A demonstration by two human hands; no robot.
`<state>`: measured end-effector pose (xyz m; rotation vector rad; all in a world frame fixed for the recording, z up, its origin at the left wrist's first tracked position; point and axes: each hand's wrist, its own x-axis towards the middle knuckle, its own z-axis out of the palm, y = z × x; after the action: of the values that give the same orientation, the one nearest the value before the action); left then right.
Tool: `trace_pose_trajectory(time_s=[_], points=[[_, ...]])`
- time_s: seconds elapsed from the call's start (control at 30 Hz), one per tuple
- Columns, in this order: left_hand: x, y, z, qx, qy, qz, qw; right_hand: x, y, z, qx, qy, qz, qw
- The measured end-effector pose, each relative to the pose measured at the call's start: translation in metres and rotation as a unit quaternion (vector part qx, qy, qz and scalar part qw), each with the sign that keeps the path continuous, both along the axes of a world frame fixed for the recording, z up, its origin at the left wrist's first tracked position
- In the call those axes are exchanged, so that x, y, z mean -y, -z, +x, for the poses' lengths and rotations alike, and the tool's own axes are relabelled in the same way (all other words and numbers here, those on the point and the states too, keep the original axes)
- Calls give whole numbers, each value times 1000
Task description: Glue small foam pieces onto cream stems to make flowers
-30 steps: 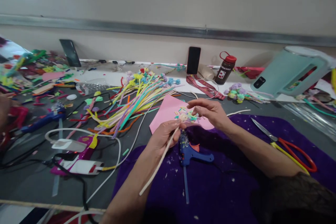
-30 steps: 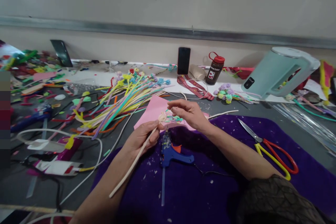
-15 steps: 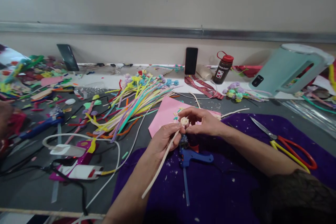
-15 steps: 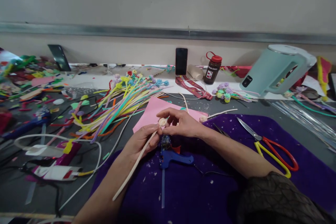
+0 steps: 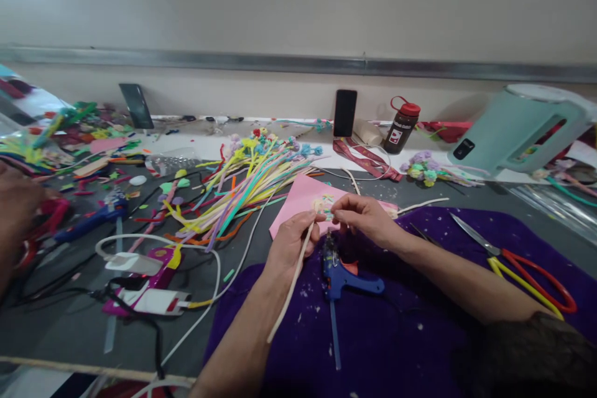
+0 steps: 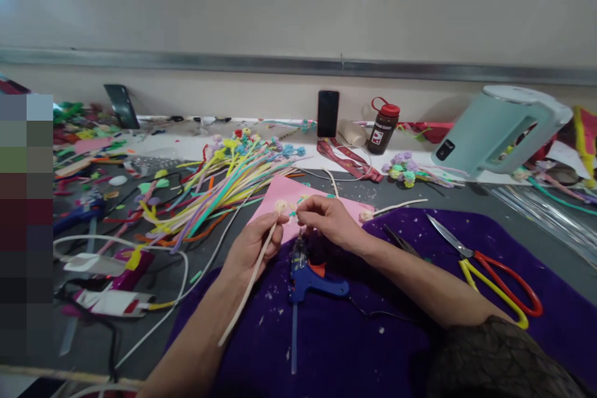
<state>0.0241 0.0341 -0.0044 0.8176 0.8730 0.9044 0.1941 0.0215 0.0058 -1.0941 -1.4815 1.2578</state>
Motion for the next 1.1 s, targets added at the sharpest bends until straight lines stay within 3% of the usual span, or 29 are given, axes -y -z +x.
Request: trace_pose_trajectory(time_s=[0.23,0.43,0.57,1.1], points=[[8,4,4,11,-69,32,997,21,-2,-27,-32,-93,-88,991],[14,6,8,-12,-48,63,997,21,6,-37,-95,-75,-138,983],[13,1,6,22,-51,45,997,19,5,-32,-114,-57,-130,983],[11,1,5,44,-8,-17,999,21,4,-32,-65,-33,-115,991]])
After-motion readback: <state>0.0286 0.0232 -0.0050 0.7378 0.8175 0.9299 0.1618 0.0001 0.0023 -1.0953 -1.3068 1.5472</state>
